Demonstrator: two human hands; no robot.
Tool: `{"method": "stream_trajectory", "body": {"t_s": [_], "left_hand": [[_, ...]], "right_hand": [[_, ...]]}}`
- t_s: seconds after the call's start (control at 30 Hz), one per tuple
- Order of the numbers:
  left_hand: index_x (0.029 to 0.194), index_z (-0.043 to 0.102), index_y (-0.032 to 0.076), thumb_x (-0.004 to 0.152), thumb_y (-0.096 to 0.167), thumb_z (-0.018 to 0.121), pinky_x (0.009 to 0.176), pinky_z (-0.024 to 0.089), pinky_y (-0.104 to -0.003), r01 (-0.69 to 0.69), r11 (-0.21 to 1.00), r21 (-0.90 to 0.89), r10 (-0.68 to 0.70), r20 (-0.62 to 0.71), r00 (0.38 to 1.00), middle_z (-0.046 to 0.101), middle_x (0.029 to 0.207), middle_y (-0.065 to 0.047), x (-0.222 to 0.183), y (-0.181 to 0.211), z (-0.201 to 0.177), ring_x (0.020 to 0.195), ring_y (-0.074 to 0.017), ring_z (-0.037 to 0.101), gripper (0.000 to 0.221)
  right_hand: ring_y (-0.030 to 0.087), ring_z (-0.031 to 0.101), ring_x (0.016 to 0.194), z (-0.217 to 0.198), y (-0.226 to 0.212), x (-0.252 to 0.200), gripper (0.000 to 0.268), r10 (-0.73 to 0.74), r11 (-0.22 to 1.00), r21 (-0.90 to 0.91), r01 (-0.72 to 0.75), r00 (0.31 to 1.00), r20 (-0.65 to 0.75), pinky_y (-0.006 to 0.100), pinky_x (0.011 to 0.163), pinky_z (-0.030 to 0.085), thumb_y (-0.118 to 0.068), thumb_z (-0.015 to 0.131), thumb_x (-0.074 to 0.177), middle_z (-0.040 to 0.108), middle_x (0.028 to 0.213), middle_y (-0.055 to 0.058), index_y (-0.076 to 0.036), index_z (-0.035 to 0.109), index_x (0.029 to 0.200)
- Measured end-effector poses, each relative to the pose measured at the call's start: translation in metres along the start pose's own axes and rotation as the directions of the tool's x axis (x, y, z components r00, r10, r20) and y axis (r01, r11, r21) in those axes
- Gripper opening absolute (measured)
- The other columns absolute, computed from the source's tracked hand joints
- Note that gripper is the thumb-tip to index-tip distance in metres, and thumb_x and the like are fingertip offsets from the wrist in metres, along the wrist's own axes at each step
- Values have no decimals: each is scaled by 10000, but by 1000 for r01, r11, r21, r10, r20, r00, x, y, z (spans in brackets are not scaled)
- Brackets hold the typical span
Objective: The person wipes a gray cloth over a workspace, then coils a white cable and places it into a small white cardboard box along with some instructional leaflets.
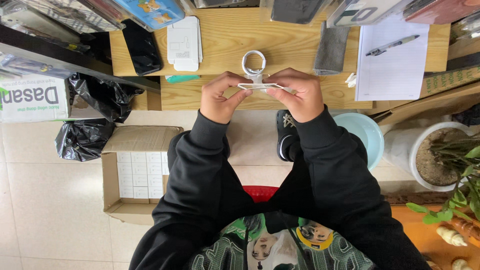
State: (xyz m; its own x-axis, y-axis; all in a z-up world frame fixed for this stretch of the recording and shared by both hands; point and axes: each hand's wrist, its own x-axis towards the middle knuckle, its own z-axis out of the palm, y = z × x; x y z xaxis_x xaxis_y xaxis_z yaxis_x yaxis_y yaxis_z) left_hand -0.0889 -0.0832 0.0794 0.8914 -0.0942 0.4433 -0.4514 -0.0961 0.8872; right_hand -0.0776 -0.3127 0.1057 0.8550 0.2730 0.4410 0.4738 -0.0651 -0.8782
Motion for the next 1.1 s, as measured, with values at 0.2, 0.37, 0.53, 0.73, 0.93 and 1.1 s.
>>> {"method": "stream_trajectory", "body": {"t_s": [0.2,0.37,0.53,0.73,0.93,1.1], "left_hand": [[1061,819,46,880,27,892,889,603,-402,11,990,-142,-4,49,999,792,1003,-133,5,12,-4,974,-298,787,196],[1096,793,-6,873,-8,891,888,611,-396,50,982,-185,-44,36,998,767,1003,-156,-1,-3,-1,982,-266,768,244],[1085,775,-16,851,-38,898,844,635,-344,200,963,-182,-204,-1,979,767,879,-111,-11,-13,4,917,-170,751,265],[1176,736,-41,863,-43,884,833,648,-332,283,908,-310,-303,-18,953,791,930,-177,-11,-11,10,897,-182,772,347],[1192,739,-38,901,-29,860,922,631,-375,227,911,-345,-253,-33,967,802,996,-176,-3,-2,9,980,-195,762,315],[991,830,43,866,-54,870,1154,469,-549,-213,974,-77,208,-65,976,803,1095,-149,6,18,3,1217,-414,700,163]], "right_hand": [[323,771,1001,-6,2,5,231,-10,1000,-16,11,999,41,421,856,582,-86,876,941,791,1066,181,16,804,1135],[305,770,944,-6,9,-3,165,45,999,-15,-45,999,8,409,827,586,-65,867,952,781,995,187,34,800,1066],[270,755,901,-5,19,-11,128,169,977,131,-170,985,15,408,866,598,-26,833,960,763,925,192,57,784,1044],[112,691,788,-1,25,-11,141,330,913,247,-325,944,20,276,743,606,-64,839,954,711,793,128,44,761,999],[188,716,784,-5,21,-5,123,314,917,243,-317,948,52,350,794,617,-82,843,955,705,853,143,8,777,1006],[420,689,1107,0,3,2,154,-186,982,-29,185,981,-60,522,967,580,94,874,897,758,1042,215,47,807,1027]]}}
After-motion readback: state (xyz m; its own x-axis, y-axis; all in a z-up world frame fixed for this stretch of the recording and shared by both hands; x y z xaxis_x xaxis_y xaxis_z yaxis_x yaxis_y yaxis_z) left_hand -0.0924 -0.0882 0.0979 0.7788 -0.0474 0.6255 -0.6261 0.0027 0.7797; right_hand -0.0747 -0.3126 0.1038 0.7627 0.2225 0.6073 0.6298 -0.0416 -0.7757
